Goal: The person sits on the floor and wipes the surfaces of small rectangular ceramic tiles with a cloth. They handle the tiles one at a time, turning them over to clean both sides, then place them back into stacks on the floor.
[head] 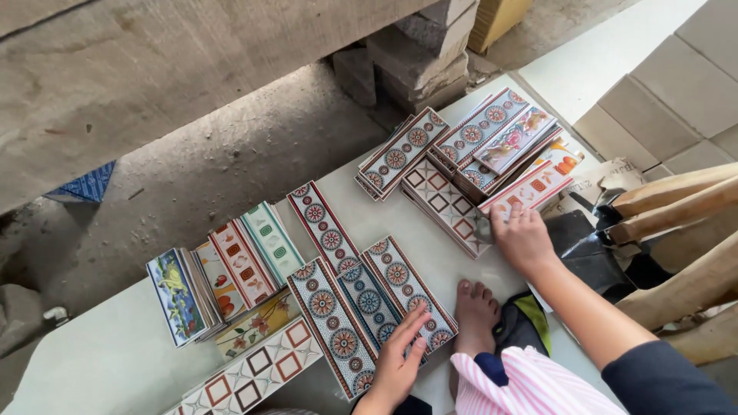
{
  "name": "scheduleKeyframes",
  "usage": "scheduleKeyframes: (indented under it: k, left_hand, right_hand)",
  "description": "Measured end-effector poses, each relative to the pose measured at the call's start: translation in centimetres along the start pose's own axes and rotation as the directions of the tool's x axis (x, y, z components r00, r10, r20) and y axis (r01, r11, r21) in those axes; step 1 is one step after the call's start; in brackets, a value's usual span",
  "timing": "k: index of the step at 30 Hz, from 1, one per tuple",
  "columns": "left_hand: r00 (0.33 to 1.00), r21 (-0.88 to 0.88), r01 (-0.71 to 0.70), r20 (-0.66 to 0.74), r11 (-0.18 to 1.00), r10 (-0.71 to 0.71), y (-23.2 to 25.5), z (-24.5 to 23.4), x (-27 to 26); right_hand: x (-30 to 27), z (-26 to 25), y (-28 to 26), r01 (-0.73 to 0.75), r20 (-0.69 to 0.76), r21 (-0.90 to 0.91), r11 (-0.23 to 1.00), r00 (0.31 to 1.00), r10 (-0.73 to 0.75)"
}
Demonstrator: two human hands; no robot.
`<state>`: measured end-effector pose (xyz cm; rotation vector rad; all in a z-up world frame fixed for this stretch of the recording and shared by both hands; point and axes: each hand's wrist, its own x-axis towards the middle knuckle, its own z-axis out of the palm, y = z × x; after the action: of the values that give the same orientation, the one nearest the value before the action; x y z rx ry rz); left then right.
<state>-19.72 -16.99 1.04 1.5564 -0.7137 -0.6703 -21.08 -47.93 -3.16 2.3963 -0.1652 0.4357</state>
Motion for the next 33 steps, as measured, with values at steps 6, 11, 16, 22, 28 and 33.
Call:
scheduleKeyframes:
  k: [6, 11, 16, 22, 28, 33]
  left_hand:
    - [0.986, -0.112, 0.160, -0.033, 0.981, -0.164, -0.4, -0.2, 0.1]
    - [0.989, -0.515, 0.135, 0.021, 0.846, -0.145, -1.4, -0.4, -0.1]
    - [0.991, -0.929, 0.111, 0.078, 0.354, -0.106, 1.2, -2.3, 0.2]
    - [0.889, -0.981, 0.140, 0.185, -0.135, -0.419, 3.8, -5.1, -0.7]
    - [0.956, -0.976, 0.113, 0.157, -0.184, -0.247, 1.2, -5.7, -0.9]
    - [1.000, -1.000, 0.003, 0.004, 0.026, 0.029, 2.4, -6.4, -0.6]
  right_hand:
    - [4.8, -9.1, -0.6, -0.009, -0.210, 0.123, 0.992, 0.977, 0.035]
    - [8.3, -18.0, 1.5, 0.124, -0.185, 0.363, 0.924, 0.981, -0.059]
    - [9.4, -26.2, -0.2, 0.489, -0.363, 0.441, 0.753, 0.864, -0.349]
    - [7.9, -27.6, -3.8, 0.893, -0.404, 0.344, 0.292, 0.421, -0.812]
    - [8.4, -27.1, -5.2, 0.914, -0.390, 0.368, 0.170, 0.317, -0.865]
    - [8.6, -26.8, -6.1, 0.483, -0.042, 0.854, 0.194, 0.435, -0.899]
